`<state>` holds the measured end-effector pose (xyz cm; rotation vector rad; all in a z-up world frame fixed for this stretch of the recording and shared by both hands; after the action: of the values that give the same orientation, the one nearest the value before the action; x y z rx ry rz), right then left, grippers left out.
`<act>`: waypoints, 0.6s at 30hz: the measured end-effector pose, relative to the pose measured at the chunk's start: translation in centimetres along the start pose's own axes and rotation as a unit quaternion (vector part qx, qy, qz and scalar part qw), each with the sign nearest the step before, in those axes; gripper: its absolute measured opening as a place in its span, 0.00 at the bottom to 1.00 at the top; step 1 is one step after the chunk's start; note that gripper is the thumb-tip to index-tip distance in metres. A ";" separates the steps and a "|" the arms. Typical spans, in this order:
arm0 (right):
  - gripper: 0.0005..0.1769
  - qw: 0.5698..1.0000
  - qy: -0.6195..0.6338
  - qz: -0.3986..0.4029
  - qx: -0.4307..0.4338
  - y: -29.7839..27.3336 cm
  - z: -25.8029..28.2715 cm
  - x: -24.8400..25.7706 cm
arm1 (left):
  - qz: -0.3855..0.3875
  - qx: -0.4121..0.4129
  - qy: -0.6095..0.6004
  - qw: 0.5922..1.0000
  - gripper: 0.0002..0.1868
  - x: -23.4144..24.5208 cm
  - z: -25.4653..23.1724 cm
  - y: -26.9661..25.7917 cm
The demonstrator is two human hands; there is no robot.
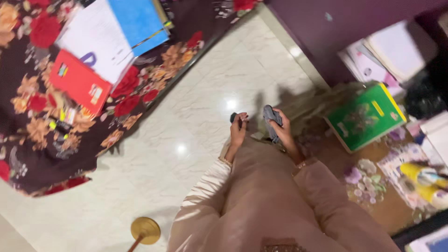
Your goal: The person wipes the covers of notebooks, a clipboard, and a book using a cloth, then places them on a table and a bed.
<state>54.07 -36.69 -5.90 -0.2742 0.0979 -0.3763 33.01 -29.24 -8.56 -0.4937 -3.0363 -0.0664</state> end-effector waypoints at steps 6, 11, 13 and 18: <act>0.19 0.994 -0.017 0.046 -0.094 4.3 4.6 -10.8 | -0.100 -0.001 -0.041 0.994 0.14 7.7 -0.9 4.5; 0.12 0.990 -0.010 0.133 -0.053 6.9 10.1 -19.1 | -0.142 0.031 -0.036 0.989 0.14 13.9 -1.1 8.5; 0.12 0.986 -0.017 0.157 -0.059 8.0 11.0 -21.4 | -0.166 0.023 -0.022 0.986 0.14 16.1 -1.6 9.9; 0.13 0.984 -0.061 0.166 -0.005 12.6 8.7 -24.3 | -0.208 0.014 -0.047 0.977 0.15 20.0 -2.3 11.3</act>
<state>37.21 -14.18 -0.05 -0.2844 0.0247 -0.0267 17.82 -12.39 -4.51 0.1514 -3.1717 -0.0205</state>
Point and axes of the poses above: each hand's wrist, its own y-axis towards the middle knuckle, its own x-axis out of the back of the hand, z = x × y, the point moved 9 cm from there along y, towards the middle knuckle, and after that the axes turned 11 degrees about -x, right-handed, at the moved point
